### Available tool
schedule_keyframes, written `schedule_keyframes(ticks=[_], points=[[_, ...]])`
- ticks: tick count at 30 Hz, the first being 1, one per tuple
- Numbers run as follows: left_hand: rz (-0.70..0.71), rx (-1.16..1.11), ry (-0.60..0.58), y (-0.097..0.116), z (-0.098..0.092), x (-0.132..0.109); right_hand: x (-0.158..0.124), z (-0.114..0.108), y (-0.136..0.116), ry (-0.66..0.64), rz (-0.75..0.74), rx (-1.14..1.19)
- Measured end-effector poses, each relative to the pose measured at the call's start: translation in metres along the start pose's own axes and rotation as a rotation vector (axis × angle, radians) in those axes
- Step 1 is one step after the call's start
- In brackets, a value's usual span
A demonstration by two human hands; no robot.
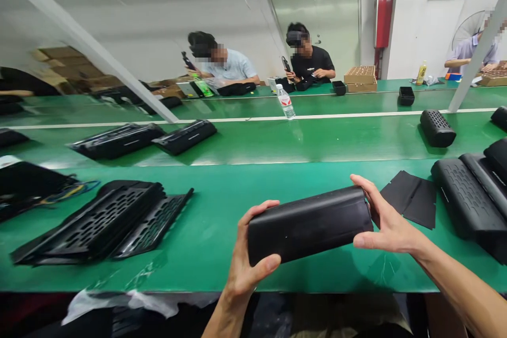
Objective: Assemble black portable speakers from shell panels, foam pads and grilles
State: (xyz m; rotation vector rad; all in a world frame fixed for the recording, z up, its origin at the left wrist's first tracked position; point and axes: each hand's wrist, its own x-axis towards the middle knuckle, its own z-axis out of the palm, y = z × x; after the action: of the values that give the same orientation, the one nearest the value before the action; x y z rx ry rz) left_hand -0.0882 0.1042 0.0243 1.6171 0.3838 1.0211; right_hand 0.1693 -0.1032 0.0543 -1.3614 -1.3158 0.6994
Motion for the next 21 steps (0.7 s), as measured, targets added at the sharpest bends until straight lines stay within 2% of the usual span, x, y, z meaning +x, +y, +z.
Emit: schedule_keyframes(ticks=[5,8,13,16,21], points=[[-0.024,0.025,0.029,0.014,0.004,-0.001,-0.003,0.011,-0.001,0.124,-0.010,0.051],[-0.099,0.053,0.019,0.015,0.007,0.002,0.003,0.013,0.006,0.119,0.048,0.102],[-0.282,0.020,-0.062,0.006,0.005,0.006,0.008,0.008,0.018,0.159,0.087,0.053],[-0.292,0.017,-0.114,-0.002,0.001,0.005,0.004,0.005,0.023,0.191,0.099,0.001],[-0.285,0.050,-0.116,-0.021,0.008,0.005,0.008,-0.002,0.040,0.221,0.214,-0.063]])
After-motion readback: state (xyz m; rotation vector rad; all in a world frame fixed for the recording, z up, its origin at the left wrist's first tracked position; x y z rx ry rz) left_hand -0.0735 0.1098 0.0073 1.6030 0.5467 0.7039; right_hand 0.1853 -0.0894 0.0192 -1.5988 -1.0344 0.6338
